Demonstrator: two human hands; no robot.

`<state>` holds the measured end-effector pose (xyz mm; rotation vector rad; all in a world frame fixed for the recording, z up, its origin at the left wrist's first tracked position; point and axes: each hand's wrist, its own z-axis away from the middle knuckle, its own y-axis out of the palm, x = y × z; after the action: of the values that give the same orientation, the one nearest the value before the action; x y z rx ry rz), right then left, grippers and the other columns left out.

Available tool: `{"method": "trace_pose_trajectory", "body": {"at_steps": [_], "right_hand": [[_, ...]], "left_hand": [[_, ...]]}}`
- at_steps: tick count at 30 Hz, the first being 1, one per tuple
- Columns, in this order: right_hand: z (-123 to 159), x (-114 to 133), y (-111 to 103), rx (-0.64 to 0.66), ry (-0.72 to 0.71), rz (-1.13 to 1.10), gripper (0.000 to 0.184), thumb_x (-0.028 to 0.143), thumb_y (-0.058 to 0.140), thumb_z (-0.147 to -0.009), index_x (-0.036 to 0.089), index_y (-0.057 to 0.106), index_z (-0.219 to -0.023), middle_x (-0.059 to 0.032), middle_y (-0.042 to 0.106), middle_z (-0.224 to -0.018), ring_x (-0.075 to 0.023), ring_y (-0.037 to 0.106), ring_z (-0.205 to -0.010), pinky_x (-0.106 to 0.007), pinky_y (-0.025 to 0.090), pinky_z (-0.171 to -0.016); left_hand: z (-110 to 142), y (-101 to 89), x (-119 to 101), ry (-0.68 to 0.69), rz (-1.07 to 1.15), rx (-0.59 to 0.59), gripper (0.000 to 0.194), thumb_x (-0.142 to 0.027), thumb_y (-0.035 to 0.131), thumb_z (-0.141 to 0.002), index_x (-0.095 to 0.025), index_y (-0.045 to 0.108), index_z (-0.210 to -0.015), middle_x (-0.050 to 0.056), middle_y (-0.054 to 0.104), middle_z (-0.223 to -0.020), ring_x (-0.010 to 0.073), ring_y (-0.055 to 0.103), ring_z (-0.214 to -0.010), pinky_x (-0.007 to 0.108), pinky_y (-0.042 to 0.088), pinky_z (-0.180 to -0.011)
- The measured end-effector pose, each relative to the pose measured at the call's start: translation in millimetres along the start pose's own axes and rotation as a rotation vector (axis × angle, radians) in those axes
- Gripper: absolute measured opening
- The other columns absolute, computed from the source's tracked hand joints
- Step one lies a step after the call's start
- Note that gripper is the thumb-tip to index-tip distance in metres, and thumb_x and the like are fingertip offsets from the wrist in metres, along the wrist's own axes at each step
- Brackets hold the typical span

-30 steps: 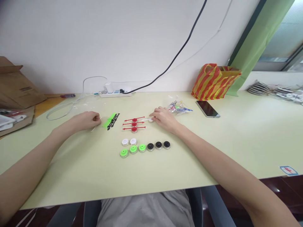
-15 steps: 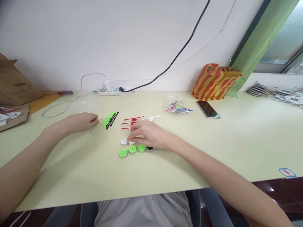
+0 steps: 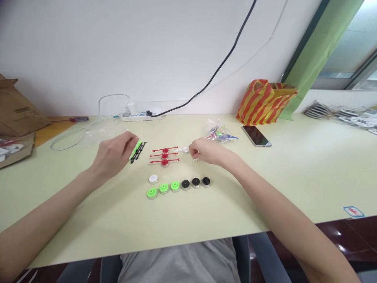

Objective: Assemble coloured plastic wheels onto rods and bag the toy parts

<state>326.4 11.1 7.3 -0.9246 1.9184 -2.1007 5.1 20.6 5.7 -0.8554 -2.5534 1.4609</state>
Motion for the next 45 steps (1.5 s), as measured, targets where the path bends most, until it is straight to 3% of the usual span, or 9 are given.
{"method": "trace_pose_trajectory", "body": {"at_steps": [5,10,12,17,21,23,29,36,45], "right_hand": [[-7.3,-11.3,7.1,-0.275,-0.081,-0.101,0.004,0.02,0.071,-0.092,0.016,0.074,-0.092,-0.0057,0.071,-0.093,-0.017,0.062,-0.08,-0.028,0.042,-0.071],[-2.9,35.6,19.3,-0.641,-0.274,-0.394,0.013,0.029,0.068,-0.099,0.019,0.072,-0.106,-0.0071,0.076,-0.109,-0.0199,0.068,-0.102,-0.033,0.049,-0.092],[-1.2,58.0,28.2,-0.595,-0.282,-0.497,0.018,0.032,0.069,-0.099,0.02,0.07,-0.112,-0.0063,0.077,-0.111,-0.0201,0.069,-0.107,-0.034,0.049,-0.096],[-4.3,80.3,41.4,-0.451,-0.238,-0.793,0.016,0.034,0.069,-0.097,0.019,0.067,-0.097,-0.0014,0.077,-0.085,-0.0165,0.071,-0.082,-0.031,0.052,-0.079],[-4.9,51.7,20.3,-0.433,-0.213,-0.754,0.012,0.028,0.075,-0.088,0.017,0.073,-0.083,-0.0032,0.077,-0.083,-0.0163,0.069,-0.079,-0.029,0.052,-0.076],[-2.7,24.9,4.9,-0.462,-0.088,-0.719,0.011,0.025,0.077,-0.083,0.015,0.075,-0.081,-0.0043,0.076,-0.08,-0.0148,0.066,-0.074,-0.027,0.05,-0.07],[0.7,-40.9,-8.3,-0.057,0.267,-0.786,0.021,0.033,0.085,-0.075,0.013,0.077,-0.077,-0.0027,0.063,-0.063,-0.0099,0.049,-0.057,-0.024,0.032,-0.049],[-7.7,-44.2,7.7,0.018,0.43,-0.785,0.027,0.034,0.089,-0.07,0.014,0.072,-0.068,-0.0016,0.061,-0.062,-0.0071,0.045,-0.052,-0.022,0.029,-0.044],[-7.4,-44.0,8.4,0.034,0.431,-0.797,0.025,0.034,0.087,-0.073,0.013,0.073,-0.07,-0.0014,0.062,-0.059,-0.006,0.044,-0.049,-0.022,0.024,-0.041]], "left_hand": [[12.8,9.6,-24.1,-0.065,0.463,0.067,0.026,-0.033,0.045,-0.103,-0.024,0.038,-0.08,-0.003,0.041,-0.069,0.0142,0.038,-0.06,0.029,0.033,-0.059],[17.7,9.8,-44.3,-0.136,0.839,0.221,0.035,-0.043,0.043,-0.108,-0.023,0.04,-0.079,-0.004,0.039,-0.069,0.0128,0.038,-0.059,0.029,0.034,-0.056],[20.2,10.2,-49.2,-0.087,0.814,0.253,0.034,-0.042,0.046,-0.107,-0.022,0.042,-0.079,-0.004,0.04,-0.071,0.0125,0.039,-0.061,0.029,0.034,-0.058],[25.5,12.2,-55.4,-0.035,0.715,0.264,0.034,-0.04,0.046,-0.106,-0.022,0.045,-0.077,-0.004,0.036,-0.069,0.0122,0.035,-0.061,0.028,0.03,-0.057],[23.3,13.4,-50.9,-0.012,0.558,0.211,0.024,-0.037,0.045,-0.106,-0.021,0.058,-0.092,-0.002,0.051,-0.075,0.0133,0.044,-0.065,0.027,0.034,-0.06],[20.4,14.9,-41.6,-0.005,0.415,0.158,0.022,-0.033,0.043,-0.106,-0.022,0.062,-0.104,-0.003,0.051,-0.071,0.0137,0.044,-0.062,0.028,0.034,-0.061],[8.9,21.2,0.5,-0.013,0.152,0.08,0.026,-0.029,0.044,-0.102,-0.023,0.063,-0.118,-0.005,0.048,-0.064,0.0141,0.044,-0.055,0.028,0.037,-0.064],[2.5,19.8,12.9,-0.047,0.105,0.06,0.029,-0.028,0.041,-0.1,-0.022,0.063,-0.119,-0.005,0.049,-0.063,0.015,0.045,-0.055,0.028,0.037,-0.064],[2.7,19.0,9.8,-0.047,0.084,0.081,0.029,-0.027,0.042,-0.099,-0.023,0.062,-0.12,-0.005,0.051,-0.064,0.0151,0.046,-0.054,0.028,0.037,-0.064]]}}
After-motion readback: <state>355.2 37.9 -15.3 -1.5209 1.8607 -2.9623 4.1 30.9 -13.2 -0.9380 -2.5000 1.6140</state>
